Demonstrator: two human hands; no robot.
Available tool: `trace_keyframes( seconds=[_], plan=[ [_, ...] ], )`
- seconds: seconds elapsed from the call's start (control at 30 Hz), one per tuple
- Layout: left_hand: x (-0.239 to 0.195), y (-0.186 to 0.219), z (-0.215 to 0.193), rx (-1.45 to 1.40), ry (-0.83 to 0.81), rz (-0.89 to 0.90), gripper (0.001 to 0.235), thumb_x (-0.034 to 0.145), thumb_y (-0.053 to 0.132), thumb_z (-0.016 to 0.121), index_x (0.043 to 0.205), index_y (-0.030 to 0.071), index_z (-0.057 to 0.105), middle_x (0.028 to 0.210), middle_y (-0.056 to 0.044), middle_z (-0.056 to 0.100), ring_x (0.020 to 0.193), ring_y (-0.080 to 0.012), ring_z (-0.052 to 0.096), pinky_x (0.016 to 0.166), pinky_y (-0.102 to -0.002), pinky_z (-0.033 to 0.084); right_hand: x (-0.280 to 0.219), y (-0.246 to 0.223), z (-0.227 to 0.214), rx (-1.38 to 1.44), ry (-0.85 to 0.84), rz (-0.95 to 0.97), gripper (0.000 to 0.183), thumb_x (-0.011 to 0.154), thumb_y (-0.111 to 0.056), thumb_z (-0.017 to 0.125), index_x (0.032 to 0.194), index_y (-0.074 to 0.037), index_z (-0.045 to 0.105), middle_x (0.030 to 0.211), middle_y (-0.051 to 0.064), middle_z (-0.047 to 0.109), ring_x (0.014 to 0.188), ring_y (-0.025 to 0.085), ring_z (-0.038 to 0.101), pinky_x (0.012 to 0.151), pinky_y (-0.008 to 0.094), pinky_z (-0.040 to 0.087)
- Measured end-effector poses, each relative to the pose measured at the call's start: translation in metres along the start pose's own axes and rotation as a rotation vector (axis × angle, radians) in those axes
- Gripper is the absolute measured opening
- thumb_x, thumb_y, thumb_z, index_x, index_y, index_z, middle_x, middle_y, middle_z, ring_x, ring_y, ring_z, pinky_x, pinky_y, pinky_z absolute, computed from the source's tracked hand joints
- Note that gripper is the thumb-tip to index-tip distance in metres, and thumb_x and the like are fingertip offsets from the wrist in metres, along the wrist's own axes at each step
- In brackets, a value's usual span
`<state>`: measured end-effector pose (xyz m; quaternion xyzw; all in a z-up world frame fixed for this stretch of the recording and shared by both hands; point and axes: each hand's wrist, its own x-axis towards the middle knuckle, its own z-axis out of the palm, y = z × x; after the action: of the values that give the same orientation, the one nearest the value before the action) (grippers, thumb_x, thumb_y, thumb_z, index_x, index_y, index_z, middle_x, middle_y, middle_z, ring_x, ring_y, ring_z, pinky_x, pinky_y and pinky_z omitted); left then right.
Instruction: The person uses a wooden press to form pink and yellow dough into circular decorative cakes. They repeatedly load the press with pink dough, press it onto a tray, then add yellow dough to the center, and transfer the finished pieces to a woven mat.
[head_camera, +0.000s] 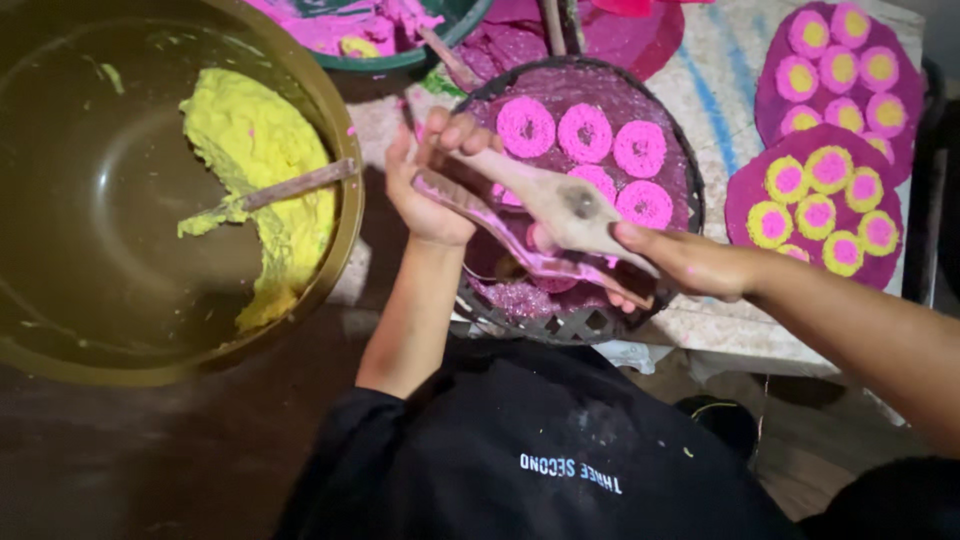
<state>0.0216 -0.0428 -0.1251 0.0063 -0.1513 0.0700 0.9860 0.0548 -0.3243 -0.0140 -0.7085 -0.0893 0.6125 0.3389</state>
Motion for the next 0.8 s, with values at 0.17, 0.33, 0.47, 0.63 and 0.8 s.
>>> trace_keyframes(
  seconds=[0.17, 0.33, 0.47, 0.63, 0.8],
  plan=[
    [-0.001, 0.031, -0.010, -0.015, 0.012, 0.053, 0.034, 0.104, 0.049, 0.050, 0.101, 0.015, 0.055, 0.095, 0.001, 0.056, 0.092, -0.0155, 0.055, 0.098, -0.037, 0.048, 0.022, -0.018, 0.018, -0.351, 0.223, 0.005, 0.086, 0.096, -0.073, 0.025, 0.092, -0.002, 0.072, 0.074, 0.011, 0.065, 0.070, 0.018, 0.060, 0.064, 0.037, 0.050],
    [-0.008, 0.039, -0.016, -0.056, -0.046, 0.079, 0.034, 0.105, 0.048, 0.051, 0.098, 0.015, 0.054, 0.091, 0.002, 0.054, 0.091, -0.0146, 0.055, 0.097, -0.037, 0.051, 0.028, -0.025, 0.033, -0.204, 0.214, -0.032, 0.074, 0.092, -0.070, 0.036, 0.094, -0.003, 0.068, 0.075, 0.008, 0.067, 0.065, 0.018, 0.062, 0.061, 0.037, 0.052],
    [-0.014, 0.024, -0.025, -0.073, 0.005, 0.099, 0.029, 0.104, 0.044, 0.051, 0.098, 0.016, 0.053, 0.092, 0.002, 0.052, 0.090, -0.0141, 0.053, 0.096, -0.037, 0.051, 0.024, -0.028, 0.031, -0.224, 0.197, -0.025, 0.080, 0.095, -0.070, 0.033, 0.089, 0.000, 0.070, 0.075, 0.008, 0.070, 0.068, 0.017, 0.067, 0.067, 0.034, 0.057],
    [-0.002, 0.004, -0.036, -0.087, -0.015, 0.108, 0.025, 0.101, 0.041, 0.052, 0.097, 0.017, 0.050, 0.092, 0.003, 0.050, 0.091, -0.0142, 0.052, 0.096, -0.037, 0.051, 0.017, -0.027, 0.021, -0.354, 0.353, 0.040, 0.073, 0.092, -0.068, 0.037, 0.098, -0.003, 0.068, 0.074, 0.007, 0.069, 0.068, 0.018, 0.067, 0.066, 0.036, 0.055],
    [0.019, 0.015, -0.033, 0.020, -0.051, 0.109, 0.026, 0.101, 0.043, 0.051, 0.095, 0.017, 0.049, 0.085, 0.004, 0.049, 0.084, -0.0146, 0.051, 0.090, -0.037, 0.053, 0.026, -0.025, 0.025, -0.390, 0.442, -0.148, 0.065, 0.097, -0.063, 0.041, 0.102, -0.003, 0.065, 0.069, 0.008, 0.063, 0.064, 0.017, 0.061, 0.062, 0.037, 0.050]
  ],
)
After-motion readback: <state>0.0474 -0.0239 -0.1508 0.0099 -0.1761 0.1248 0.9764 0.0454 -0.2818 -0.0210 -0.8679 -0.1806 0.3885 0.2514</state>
